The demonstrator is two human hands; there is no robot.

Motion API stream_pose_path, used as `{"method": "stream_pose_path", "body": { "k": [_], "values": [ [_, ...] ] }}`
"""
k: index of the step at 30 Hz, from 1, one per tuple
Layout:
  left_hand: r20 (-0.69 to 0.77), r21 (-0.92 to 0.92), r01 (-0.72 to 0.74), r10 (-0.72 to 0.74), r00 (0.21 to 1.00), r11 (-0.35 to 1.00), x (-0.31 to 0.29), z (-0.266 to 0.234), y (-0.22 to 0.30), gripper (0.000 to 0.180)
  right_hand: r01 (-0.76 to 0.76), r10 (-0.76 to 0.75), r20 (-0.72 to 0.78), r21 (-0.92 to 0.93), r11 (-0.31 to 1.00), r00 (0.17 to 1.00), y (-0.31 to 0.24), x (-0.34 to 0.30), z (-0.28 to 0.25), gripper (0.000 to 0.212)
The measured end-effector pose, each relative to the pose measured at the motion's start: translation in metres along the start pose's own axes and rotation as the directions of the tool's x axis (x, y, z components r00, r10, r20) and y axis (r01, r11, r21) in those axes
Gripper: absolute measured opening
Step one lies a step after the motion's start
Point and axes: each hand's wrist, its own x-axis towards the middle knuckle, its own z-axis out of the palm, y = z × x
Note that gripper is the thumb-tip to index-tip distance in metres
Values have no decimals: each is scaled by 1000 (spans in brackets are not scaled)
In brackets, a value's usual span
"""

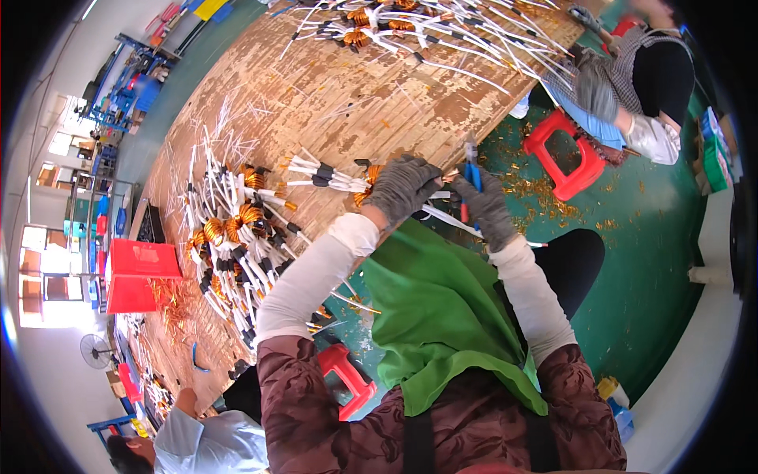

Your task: The recorder uses wire cutters to trim excess wire from copper-coil electronic components.

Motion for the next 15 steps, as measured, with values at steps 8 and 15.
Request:
{"method": "stream_pose_path", "body": {
  "k": [8, 15],
  "values": [
    [353, 545, 98, -334, 874, 833, -56, -62, -3, 92, 132, -131, -121, -5, 991, 984, -2, -33, -65, 33],
    [444, 489, 3, -252, 860, 872, -18, -53, -20, 83, -33, 44, -140, 80, 996, 989, 2, -61, -85, 30]
  ]
}}
